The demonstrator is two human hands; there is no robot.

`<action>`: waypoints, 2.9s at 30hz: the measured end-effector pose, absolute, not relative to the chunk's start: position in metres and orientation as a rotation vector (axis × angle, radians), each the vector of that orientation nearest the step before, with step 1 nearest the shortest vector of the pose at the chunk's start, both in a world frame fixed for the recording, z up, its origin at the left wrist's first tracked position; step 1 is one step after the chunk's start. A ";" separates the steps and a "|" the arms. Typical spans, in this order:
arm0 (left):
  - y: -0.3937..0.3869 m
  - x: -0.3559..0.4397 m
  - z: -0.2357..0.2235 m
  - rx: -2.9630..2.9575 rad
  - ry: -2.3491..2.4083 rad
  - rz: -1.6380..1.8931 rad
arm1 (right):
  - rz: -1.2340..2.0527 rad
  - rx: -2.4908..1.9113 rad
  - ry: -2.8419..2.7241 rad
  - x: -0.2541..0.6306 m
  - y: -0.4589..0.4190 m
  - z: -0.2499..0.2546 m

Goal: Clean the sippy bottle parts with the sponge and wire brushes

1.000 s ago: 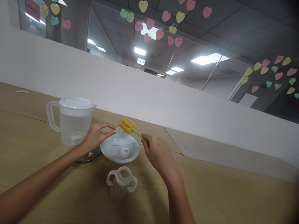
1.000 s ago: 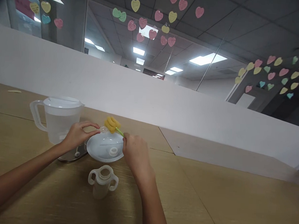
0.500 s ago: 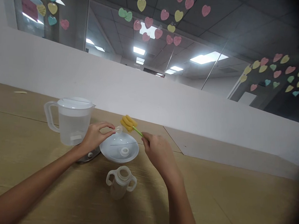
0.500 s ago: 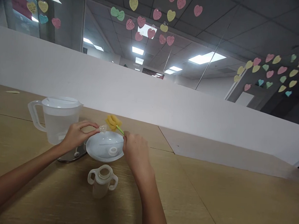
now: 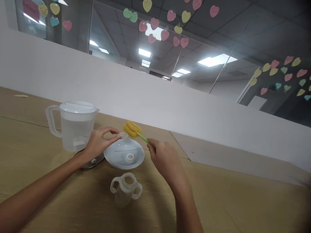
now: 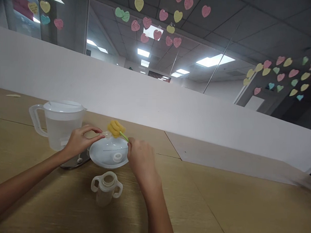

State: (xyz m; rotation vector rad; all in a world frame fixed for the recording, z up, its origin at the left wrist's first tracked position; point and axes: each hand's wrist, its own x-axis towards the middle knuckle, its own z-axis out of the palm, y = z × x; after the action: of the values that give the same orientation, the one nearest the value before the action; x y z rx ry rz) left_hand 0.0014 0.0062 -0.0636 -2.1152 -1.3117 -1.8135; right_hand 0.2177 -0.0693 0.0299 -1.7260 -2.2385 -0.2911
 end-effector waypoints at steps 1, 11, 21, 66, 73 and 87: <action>0.006 0.002 -0.064 -2.115 -1.312 -1.808 | -0.309 -1.729 -2.230 0.218 -0.069 0.030; 0.006 0.000 -0.065 -2.015 -1.356 -1.876 | -0.233 -1.603 -2.308 0.221 -0.077 0.032; 0.003 0.001 -0.060 -1.959 -1.417 -1.890 | -0.237 -1.625 -2.314 0.223 -0.078 0.033; 0.003 0.000 -0.061 -1.916 -1.439 -1.956 | -0.282 -1.768 -2.203 0.218 -0.074 0.029; 0.009 0.000 -0.068 -1.964 -1.385 -2.027 | -0.139 -1.590 -2.309 0.216 -0.076 0.029; 0.007 0.004 -0.063 -1.950 -1.337 -2.101 | -0.283 -1.710 -2.321 0.210 -0.071 0.023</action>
State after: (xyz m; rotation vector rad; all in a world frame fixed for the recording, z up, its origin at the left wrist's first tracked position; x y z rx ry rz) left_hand 0.0040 0.0072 -0.0631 -1.9496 -1.3371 -2.1013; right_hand 0.2101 -0.0705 0.0230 -1.7104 -2.3207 -0.2830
